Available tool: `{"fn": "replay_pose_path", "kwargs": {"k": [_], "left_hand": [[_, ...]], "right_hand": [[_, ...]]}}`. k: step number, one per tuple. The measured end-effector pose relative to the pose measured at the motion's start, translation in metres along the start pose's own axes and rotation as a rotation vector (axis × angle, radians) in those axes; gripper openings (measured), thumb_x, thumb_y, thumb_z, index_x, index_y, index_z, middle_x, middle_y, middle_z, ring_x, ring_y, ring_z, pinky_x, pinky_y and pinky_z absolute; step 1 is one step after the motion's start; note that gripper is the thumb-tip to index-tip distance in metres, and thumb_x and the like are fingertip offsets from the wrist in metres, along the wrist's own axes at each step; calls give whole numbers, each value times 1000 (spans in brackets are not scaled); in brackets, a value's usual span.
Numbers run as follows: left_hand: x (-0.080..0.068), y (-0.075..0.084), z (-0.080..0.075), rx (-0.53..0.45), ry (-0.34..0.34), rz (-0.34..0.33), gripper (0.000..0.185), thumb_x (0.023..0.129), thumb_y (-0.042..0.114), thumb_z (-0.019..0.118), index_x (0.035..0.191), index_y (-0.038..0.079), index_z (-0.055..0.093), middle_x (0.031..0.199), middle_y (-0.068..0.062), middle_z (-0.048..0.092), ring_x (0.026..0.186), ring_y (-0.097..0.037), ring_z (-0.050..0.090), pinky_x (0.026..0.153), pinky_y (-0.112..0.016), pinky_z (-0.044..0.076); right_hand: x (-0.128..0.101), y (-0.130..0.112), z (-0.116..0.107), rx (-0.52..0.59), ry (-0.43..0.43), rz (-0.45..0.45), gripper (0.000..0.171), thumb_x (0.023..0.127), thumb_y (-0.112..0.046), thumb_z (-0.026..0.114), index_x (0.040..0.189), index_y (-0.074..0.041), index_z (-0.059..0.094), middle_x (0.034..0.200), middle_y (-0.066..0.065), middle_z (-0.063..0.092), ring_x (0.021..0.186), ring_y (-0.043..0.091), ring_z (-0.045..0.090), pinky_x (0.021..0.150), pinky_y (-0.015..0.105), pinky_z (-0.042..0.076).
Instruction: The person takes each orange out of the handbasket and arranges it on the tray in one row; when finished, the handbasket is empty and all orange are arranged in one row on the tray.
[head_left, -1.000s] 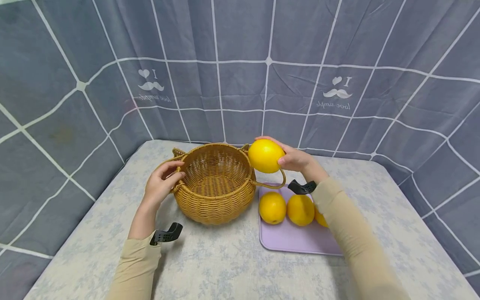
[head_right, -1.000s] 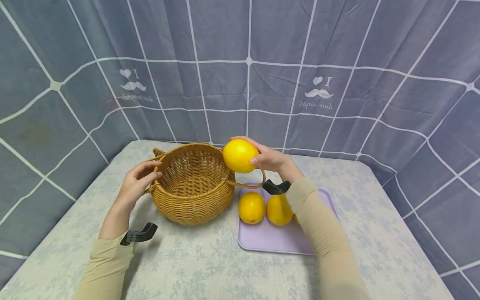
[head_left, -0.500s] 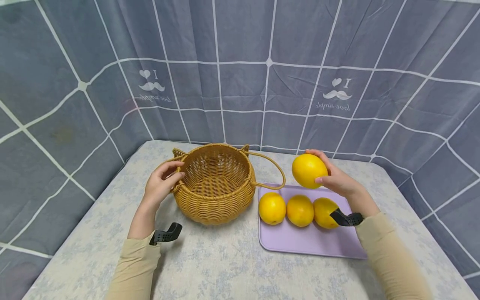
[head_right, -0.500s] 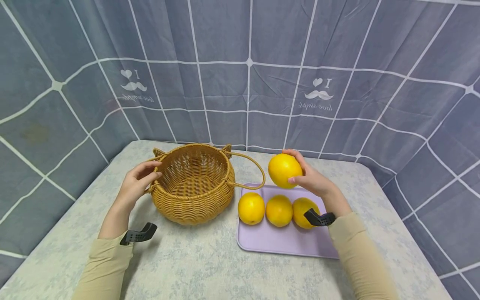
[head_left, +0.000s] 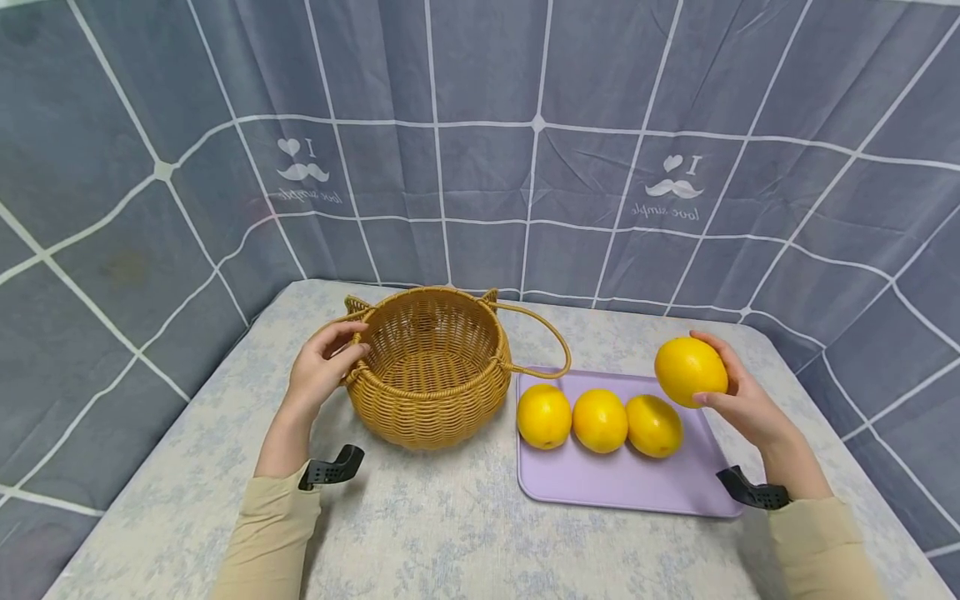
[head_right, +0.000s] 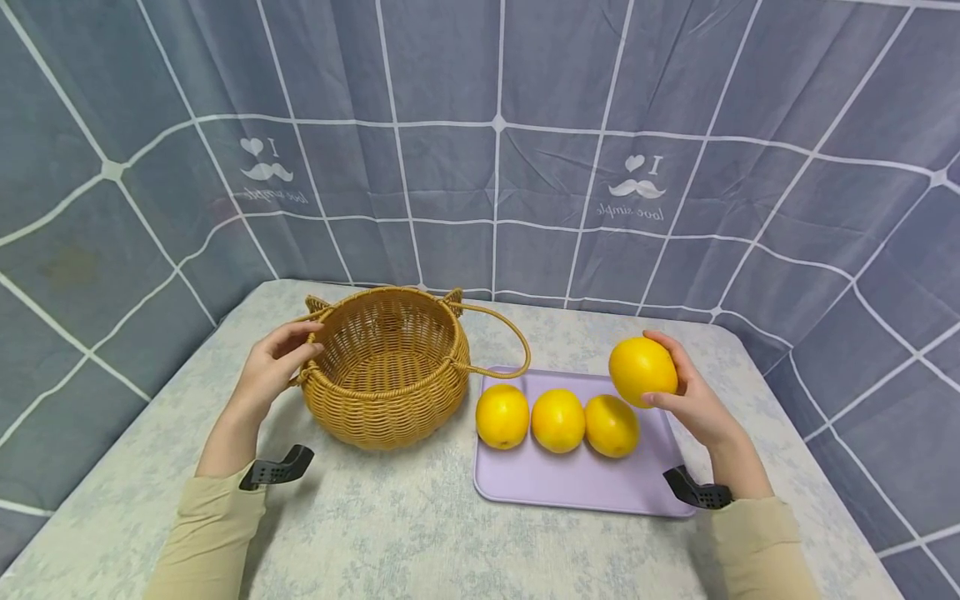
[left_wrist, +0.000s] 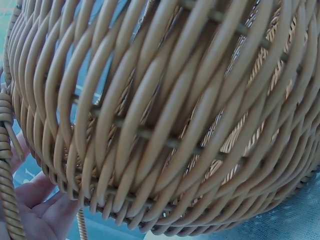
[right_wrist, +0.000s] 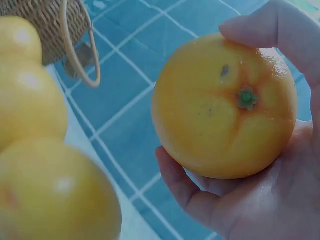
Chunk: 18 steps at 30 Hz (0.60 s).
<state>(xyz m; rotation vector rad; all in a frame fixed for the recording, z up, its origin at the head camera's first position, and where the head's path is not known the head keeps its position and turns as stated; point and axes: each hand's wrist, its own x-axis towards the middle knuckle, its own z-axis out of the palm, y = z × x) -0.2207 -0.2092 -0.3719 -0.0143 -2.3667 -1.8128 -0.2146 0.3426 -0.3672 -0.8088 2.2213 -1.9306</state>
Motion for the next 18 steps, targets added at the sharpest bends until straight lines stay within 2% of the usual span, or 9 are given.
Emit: {"fn": "replay_pose_path", "kwargs": {"k": [7, 18], "left_hand": [[1, -2, 0, -7, 2, 6, 40, 91, 26, 62, 126, 9, 56, 140, -6, 44, 132, -22, 36, 63, -23, 49], [1, -2, 0, -10, -7, 24, 41, 91, 25, 62, 127, 7, 55, 140, -7, 43, 132, -23, 35, 63, -22, 49]], "right_hand": [[-23, 8, -9, -26, 51, 44, 79, 84, 16, 48, 150, -16, 18, 134, -2, 32, 106, 11, 47, 85, 19, 46], [-43, 16, -20, 5, 50, 43, 79, 86, 18, 47, 150, -14, 15, 135, -3, 30, 108, 8, 46, 87, 17, 46]]}}
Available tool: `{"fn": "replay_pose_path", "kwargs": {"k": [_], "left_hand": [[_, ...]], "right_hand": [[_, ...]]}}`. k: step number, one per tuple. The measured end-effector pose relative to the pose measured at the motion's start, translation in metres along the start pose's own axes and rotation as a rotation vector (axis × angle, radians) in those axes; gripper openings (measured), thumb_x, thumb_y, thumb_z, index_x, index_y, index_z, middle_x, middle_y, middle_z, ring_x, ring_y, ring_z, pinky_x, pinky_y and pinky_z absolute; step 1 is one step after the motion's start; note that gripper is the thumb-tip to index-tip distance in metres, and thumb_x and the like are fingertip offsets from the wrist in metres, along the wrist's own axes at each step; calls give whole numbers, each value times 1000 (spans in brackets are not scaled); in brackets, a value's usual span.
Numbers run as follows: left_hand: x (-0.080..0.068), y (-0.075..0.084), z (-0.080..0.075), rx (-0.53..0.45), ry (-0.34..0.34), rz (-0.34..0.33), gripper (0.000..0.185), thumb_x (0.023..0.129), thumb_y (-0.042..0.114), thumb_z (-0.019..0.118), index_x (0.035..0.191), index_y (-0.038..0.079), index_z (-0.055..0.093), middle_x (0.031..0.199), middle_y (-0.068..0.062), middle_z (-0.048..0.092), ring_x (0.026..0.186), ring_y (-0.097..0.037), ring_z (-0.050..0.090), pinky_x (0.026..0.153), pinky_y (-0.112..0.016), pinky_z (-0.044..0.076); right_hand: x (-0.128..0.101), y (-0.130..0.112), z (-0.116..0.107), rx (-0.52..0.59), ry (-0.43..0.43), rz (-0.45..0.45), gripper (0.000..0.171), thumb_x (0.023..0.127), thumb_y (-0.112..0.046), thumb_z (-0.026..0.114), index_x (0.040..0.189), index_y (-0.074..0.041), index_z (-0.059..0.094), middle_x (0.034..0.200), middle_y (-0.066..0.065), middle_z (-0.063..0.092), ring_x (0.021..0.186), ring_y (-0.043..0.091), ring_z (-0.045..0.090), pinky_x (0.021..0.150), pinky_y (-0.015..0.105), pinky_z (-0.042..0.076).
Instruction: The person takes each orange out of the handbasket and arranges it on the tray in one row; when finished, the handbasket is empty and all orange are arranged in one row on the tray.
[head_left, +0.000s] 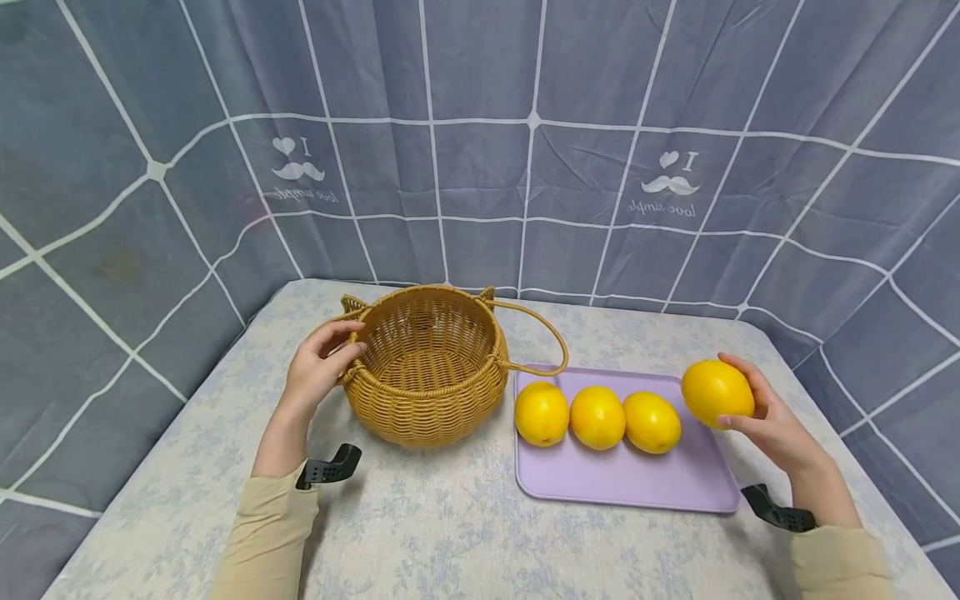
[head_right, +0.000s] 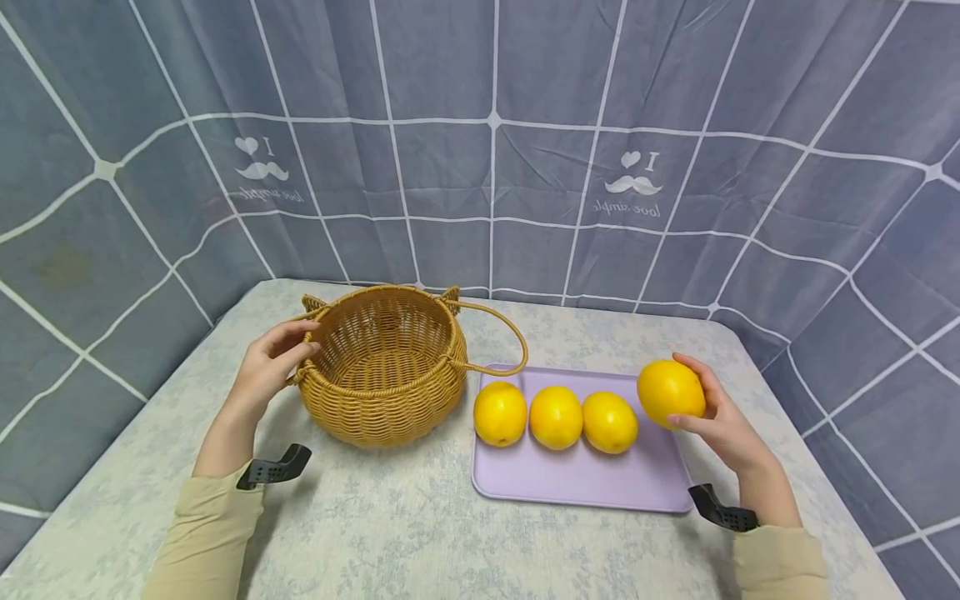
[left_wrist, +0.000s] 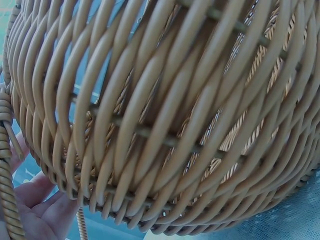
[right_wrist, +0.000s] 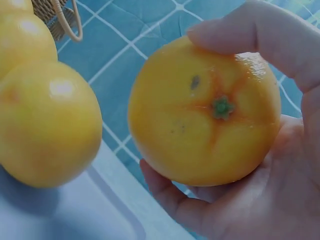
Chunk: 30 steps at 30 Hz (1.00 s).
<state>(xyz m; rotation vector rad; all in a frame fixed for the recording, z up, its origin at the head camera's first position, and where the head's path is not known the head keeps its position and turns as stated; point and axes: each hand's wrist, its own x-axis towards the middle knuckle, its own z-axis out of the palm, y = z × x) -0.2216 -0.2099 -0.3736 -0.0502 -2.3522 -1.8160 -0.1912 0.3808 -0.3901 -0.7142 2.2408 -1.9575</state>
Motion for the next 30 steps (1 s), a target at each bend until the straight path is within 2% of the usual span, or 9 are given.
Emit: {"fn": "replay_pose_path", "kwargs": {"k": [6, 10, 19, 30], "left_hand": [[0, 1, 0, 0, -7, 10, 42, 92, 24, 61, 128, 6, 54, 141, -7, 41, 134, -23, 33, 71, -17, 47], [0, 1, -1, -4, -11, 15, 43, 92, 23, 61, 130, 5, 53, 142, -7, 40, 134, -25, 32, 68, -17, 47], [-1, 0, -1, -1, -15, 41, 41, 93, 21, 60, 130, 4, 53, 144, -7, 38, 134, -25, 32, 81, -17, 44], [-2, 1, 0, 0, -19, 54, 41, 93, 20, 59, 130, 3, 52, 144, -8, 38, 134, -25, 32, 99, -36, 40]], "right_hand": [[-9, 9, -5, -70, 8, 57, 81, 84, 17, 51, 150, -16, 16, 135, -6, 31, 108, 6, 45, 86, 15, 44], [-13, 16, -9, -95, 11, 93, 81, 84, 15, 53, 150, -15, 17, 135, -7, 31, 107, 6, 46, 86, 16, 44], [-16, 24, -11, -237, 6, 131, 79, 83, 11, 58, 148, -13, 21, 132, -9, 36, 105, 6, 47, 84, 14, 42], [-18, 29, -12, -316, 6, 165, 75, 82, 4, 64, 145, -10, 26, 129, -13, 39, 104, 3, 47, 84, 13, 41]]}}
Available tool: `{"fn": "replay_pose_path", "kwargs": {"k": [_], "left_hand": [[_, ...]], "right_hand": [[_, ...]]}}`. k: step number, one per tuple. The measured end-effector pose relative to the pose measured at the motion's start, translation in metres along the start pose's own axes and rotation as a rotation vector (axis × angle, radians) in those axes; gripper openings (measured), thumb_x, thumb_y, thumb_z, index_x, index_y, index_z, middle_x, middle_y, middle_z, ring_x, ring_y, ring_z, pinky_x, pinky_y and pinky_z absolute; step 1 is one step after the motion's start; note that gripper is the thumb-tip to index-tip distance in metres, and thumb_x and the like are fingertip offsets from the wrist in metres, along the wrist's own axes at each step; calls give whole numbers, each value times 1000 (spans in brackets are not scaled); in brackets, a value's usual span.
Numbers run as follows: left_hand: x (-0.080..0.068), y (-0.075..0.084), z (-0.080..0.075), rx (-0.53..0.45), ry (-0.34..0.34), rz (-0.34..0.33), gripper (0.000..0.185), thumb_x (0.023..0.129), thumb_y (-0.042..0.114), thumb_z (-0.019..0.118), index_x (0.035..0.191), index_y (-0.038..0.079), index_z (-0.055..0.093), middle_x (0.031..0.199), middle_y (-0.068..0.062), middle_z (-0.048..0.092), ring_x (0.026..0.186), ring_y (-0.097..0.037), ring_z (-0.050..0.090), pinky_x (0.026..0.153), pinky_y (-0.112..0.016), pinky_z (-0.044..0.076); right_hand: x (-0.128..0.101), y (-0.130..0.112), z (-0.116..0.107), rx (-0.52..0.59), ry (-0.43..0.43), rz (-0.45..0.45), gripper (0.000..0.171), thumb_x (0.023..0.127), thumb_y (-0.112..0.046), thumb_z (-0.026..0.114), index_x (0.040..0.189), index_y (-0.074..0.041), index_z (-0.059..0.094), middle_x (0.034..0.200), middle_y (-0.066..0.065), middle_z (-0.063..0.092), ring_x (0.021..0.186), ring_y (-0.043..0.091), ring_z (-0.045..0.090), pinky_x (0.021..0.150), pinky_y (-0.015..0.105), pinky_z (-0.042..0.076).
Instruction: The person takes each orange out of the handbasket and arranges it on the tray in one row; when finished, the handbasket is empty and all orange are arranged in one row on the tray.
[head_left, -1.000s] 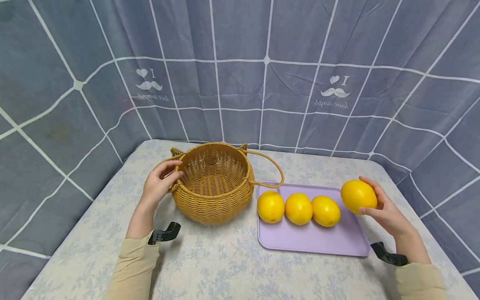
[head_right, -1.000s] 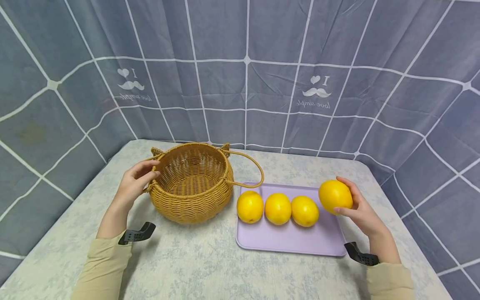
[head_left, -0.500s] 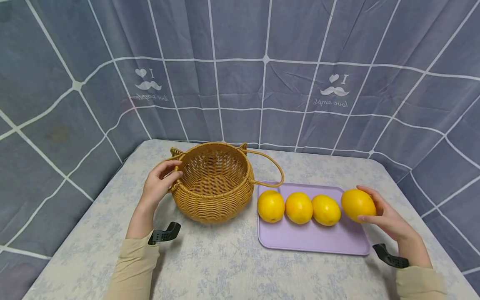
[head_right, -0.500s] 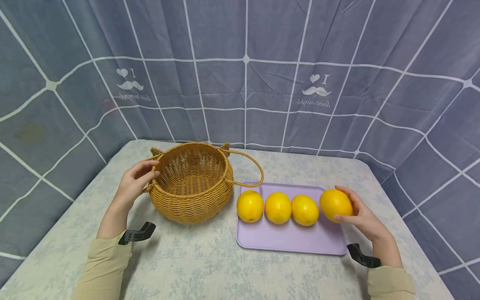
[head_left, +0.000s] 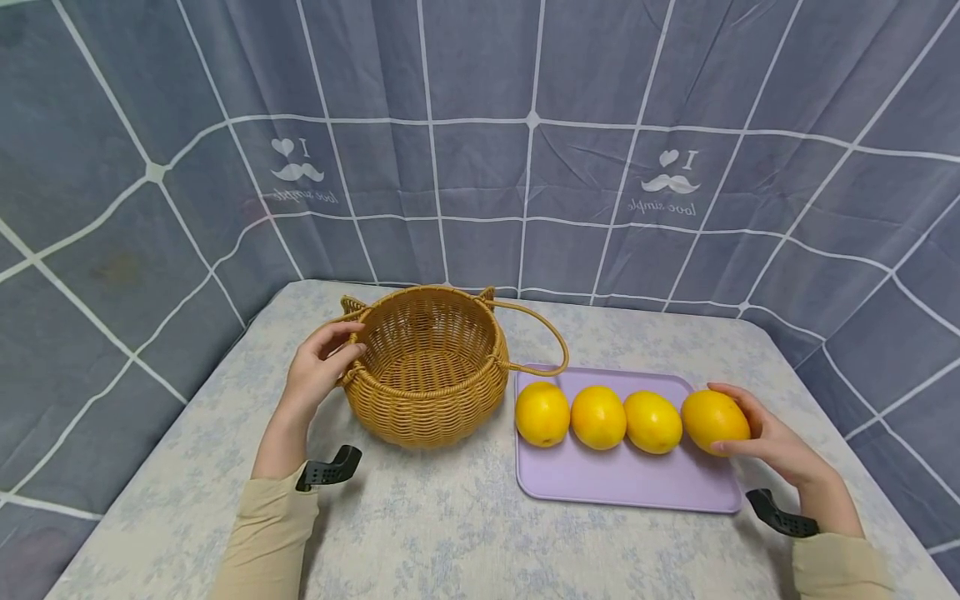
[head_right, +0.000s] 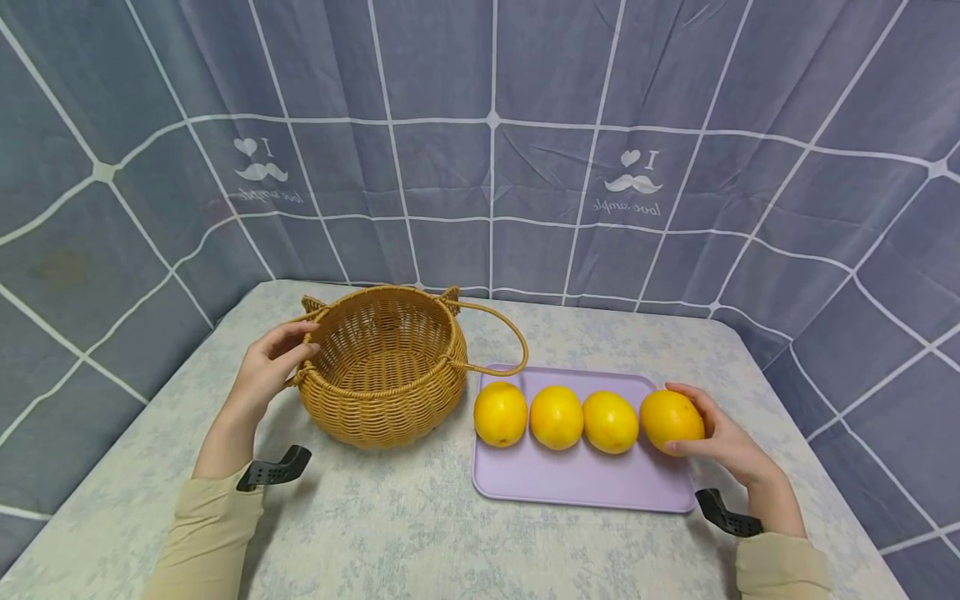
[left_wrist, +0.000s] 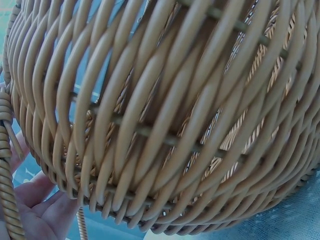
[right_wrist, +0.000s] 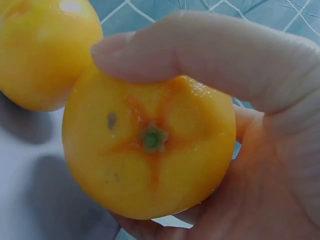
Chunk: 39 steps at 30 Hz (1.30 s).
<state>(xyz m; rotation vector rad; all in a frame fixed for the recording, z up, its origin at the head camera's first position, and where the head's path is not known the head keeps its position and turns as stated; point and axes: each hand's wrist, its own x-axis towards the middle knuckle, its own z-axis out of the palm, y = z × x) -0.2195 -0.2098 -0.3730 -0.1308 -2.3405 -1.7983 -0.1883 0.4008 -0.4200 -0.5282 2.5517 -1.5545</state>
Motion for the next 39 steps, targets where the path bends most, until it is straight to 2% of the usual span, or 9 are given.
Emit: {"fn": "replay_pose_path", "kwargs": {"k": [3, 8, 16, 24, 31, 39], "left_hand": [[0, 0, 0, -4, -1, 3, 41, 93, 19, 59, 130, 2, 52, 144, -8, 38, 134, -25, 32, 99, -34, 40], [0, 0, 0, -4, -3, -5, 41, 93, 20, 59, 130, 3, 52, 145, -8, 37, 134, -25, 32, 92, -24, 42], [0, -1, 0, -13, -1, -1, 41, 93, 18, 59, 130, 2, 52, 145, -8, 37, 134, -25, 32, 97, -31, 40], [0, -1, 0, -11, 3, 0, 41, 93, 17, 59, 130, 2, 52, 144, -9, 38, 133, -25, 33, 94, -24, 40], [1, -1, 0, -19, -1, 3, 41, 93, 17, 59, 130, 1, 52, 144, -9, 37, 133, -25, 33, 97, -27, 40], [1, -2, 0, -12, 2, -2, 41, 93, 19, 60, 130, 3, 52, 144, -8, 38, 133, -24, 32, 97, -30, 40]], "right_hand": [[0, -1, 1, -24, 5, 17, 75, 81, 2, 65, 145, -10, 27, 127, -13, 40, 103, 4, 47, 83, 13, 42], [0, -4, 3, -82, 13, 45, 75, 81, -1, 68, 144, -11, 29, 124, -14, 43, 100, 5, 49, 81, 15, 44], [1, -6, 5, -133, 20, 62, 77, 79, -3, 71, 144, -9, 30, 122, -13, 44, 98, 6, 51, 80, 17, 46], [3, -8, 6, -199, 25, 98, 79, 79, -9, 73, 144, -9, 30, 127, -2, 41, 99, 5, 49, 80, 18, 45], [4, -8, 8, -222, 26, 91, 77, 78, -10, 74, 143, -8, 32, 126, -1, 43, 99, 4, 49, 80, 20, 45], [6, -7, 9, -241, 28, 118, 79, 80, -13, 74, 145, -9, 30, 133, 13, 40, 100, 2, 47, 81, 19, 44]]}}
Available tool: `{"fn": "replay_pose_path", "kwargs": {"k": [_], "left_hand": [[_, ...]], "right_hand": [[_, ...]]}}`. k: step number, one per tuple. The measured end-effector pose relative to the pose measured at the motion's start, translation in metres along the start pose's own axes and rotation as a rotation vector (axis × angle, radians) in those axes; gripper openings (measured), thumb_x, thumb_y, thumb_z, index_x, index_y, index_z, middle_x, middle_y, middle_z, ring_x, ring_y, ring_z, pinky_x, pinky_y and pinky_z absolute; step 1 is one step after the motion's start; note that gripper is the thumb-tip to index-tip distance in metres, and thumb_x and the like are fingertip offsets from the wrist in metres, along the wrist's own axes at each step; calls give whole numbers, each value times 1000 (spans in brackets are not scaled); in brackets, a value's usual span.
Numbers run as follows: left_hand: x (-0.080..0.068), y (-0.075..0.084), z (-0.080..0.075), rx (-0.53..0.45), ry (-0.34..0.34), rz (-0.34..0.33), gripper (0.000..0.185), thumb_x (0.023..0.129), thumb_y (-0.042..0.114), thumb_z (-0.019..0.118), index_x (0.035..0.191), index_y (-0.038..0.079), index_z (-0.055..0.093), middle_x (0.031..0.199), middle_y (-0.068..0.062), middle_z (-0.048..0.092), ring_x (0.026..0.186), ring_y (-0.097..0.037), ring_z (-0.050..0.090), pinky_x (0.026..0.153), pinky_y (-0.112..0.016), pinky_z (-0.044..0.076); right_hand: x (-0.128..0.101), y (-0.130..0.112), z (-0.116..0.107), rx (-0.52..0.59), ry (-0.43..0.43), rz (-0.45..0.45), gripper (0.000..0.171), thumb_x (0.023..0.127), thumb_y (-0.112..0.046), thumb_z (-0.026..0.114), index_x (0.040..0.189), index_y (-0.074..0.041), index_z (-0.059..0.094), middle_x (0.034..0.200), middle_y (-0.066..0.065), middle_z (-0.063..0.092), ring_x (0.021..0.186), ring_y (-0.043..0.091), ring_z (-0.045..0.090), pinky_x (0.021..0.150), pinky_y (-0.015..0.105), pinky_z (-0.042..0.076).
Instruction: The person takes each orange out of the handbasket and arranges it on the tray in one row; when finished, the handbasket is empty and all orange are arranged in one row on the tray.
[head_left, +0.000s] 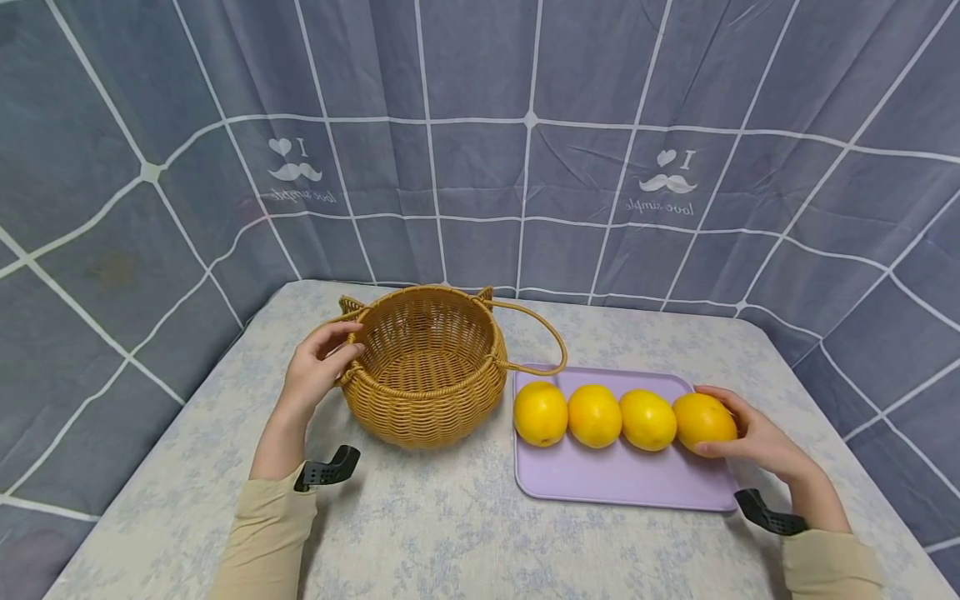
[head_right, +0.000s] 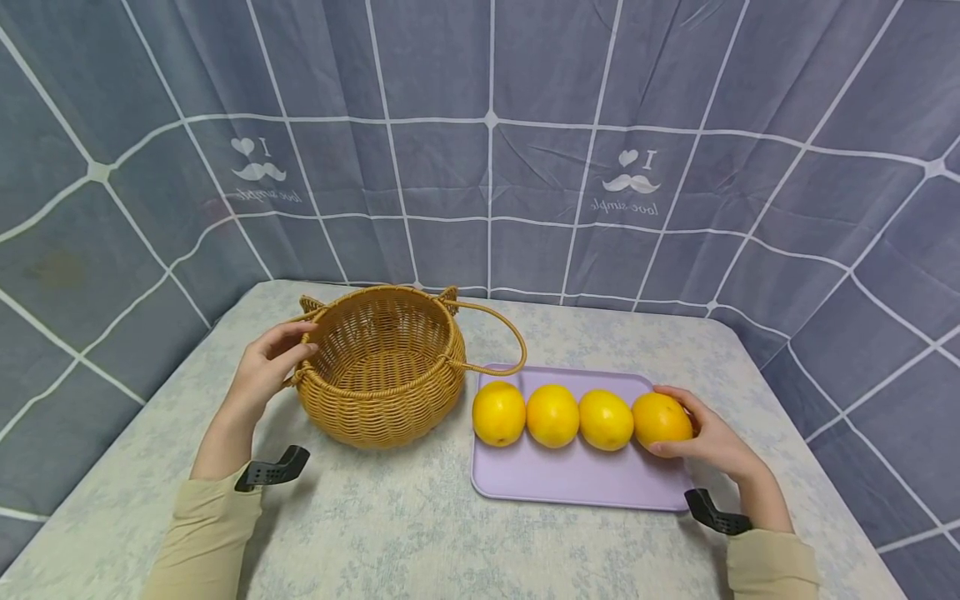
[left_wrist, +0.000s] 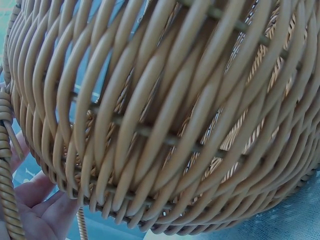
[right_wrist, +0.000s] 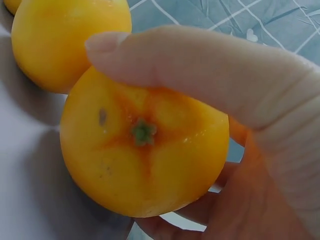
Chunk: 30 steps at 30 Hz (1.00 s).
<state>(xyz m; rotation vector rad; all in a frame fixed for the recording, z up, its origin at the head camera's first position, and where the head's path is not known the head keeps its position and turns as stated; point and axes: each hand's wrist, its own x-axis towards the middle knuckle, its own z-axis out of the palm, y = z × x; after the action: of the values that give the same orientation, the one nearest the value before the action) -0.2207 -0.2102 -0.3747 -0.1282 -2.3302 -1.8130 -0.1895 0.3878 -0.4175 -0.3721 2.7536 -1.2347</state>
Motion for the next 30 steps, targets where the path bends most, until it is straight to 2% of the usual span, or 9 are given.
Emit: {"fn": "replay_pose_path", "kwargs": {"k": [6, 15, 24, 30], "left_hand": [[0, 0, -1, 17, 5, 2, 41, 93, 20, 59, 130, 3, 52, 141, -8, 40, 133, -25, 33, 98, -35, 40], [-1, 0, -1, 18, 10, 4, 41, 93, 20, 59, 130, 3, 52, 140, -8, 41, 132, -25, 34, 90, -23, 41], [0, 1, 0, 6, 6, -4, 41, 93, 19, 59, 130, 2, 52, 144, -9, 37, 133, -26, 32, 103, -42, 37], [-1, 1, 0, 1, 6, 3, 41, 93, 18, 59, 129, 1, 52, 144, -9, 38, 133, -25, 33, 97, -29, 40]], "right_hand": [[4, 2, 3, -22, 4, -9, 79, 80, -14, 74, 146, -12, 31, 132, 13, 40, 100, 2, 46, 81, 22, 44], [7, 2, 6, -47, 16, 15, 79, 81, -18, 73, 147, -12, 30, 135, 14, 40, 100, 1, 44, 82, 27, 44], [5, 2, 5, -48, 6, 31, 81, 82, -19, 72, 147, -11, 26, 134, 16, 40, 100, 2, 45, 83, 25, 44], [3, 1, 2, -32, -8, 18, 82, 82, -17, 72, 148, -9, 25, 132, 18, 42, 98, 2, 49, 81, 19, 45]]}}
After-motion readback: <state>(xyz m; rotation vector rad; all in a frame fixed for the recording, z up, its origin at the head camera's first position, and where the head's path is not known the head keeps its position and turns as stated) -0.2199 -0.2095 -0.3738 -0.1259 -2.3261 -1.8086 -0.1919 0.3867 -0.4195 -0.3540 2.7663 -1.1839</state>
